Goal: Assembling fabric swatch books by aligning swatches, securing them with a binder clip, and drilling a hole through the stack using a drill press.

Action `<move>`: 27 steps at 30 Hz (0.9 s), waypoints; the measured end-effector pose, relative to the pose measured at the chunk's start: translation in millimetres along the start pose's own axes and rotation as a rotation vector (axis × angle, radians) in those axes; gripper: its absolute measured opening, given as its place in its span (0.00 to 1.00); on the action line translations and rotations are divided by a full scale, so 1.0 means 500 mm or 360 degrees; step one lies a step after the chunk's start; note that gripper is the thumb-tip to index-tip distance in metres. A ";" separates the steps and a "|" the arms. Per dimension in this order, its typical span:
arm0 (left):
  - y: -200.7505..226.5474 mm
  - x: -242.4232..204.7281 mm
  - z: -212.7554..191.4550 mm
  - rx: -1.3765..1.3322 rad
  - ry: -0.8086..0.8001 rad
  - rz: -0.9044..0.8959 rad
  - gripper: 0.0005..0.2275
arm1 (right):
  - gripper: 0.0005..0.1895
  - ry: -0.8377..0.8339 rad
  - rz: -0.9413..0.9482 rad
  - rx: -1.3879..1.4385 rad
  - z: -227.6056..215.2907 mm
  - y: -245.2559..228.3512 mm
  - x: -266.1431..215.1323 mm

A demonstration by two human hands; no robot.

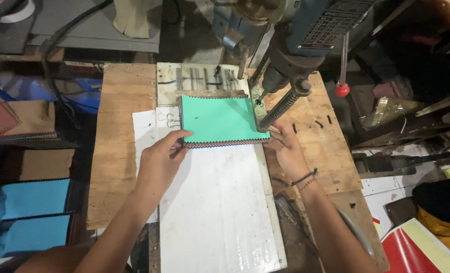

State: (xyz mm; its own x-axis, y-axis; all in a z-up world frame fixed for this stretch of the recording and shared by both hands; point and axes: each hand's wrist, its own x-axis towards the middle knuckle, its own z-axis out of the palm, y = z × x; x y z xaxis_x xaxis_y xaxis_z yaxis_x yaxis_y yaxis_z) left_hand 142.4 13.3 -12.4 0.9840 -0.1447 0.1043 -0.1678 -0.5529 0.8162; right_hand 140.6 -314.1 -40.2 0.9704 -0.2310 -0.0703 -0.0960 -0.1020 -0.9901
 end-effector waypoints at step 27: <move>0.004 0.001 -0.013 -0.0054 -0.0092 -0.0034 0.18 | 0.56 -0.0450 0.0110 -0.0493 -0.041 0.031 0.092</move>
State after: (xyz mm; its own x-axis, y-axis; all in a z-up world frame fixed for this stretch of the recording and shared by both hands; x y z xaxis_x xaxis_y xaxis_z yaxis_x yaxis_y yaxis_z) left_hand 142.7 17.8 -7.1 0.9820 -0.1807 0.0547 -0.1438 -0.5281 0.8369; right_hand 179.4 -346.2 -56.4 0.9778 0.0225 -0.2083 -0.1831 -0.3915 -0.9018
